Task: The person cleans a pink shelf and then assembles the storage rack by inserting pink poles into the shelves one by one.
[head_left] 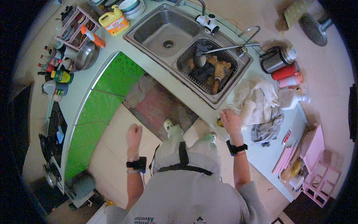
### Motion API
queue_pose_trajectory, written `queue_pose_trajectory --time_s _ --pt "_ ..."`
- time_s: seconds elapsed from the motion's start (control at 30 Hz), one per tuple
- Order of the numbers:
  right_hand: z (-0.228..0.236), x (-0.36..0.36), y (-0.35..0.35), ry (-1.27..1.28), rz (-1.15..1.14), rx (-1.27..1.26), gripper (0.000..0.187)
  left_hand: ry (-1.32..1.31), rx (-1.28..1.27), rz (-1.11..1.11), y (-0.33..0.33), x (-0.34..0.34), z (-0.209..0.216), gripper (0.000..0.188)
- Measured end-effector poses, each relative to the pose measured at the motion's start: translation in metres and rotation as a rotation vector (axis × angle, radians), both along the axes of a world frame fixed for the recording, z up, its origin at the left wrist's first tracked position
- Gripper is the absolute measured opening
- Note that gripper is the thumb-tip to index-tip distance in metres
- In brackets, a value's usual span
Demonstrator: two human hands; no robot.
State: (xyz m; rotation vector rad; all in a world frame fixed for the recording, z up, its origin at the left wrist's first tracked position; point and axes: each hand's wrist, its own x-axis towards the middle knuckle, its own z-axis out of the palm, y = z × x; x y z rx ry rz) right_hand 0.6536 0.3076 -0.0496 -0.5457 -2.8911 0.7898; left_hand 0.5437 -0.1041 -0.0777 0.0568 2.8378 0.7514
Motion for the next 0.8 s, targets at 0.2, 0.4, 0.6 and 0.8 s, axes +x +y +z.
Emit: queue_pose_trajectory --time_s 0.2,0.4,0.6,0.8 --pt "-0.008 -0.091 -0.047 -0.004 0.04 0.031 0.021 0.008 0.125 0.032 -0.07 -0.102 0.035 0.018" --pt "-0.026 -0.174 -0.017 0.157 -0.021 0.089 0.018 -0.05 0.159 -0.007 -0.075 -0.149 0.028 0.018" --pt "-0.067 -0.296 0.066 0.127 -0.165 0.069 0.026 -0.109 0.172 -0.059 -0.063 -0.214 0.023 0.018" --pt "-0.098 -0.356 0.074 -0.19 -0.299 0.133 0.022 -0.122 0.138 -0.037 -0.05 -0.267 0.052 0.019"
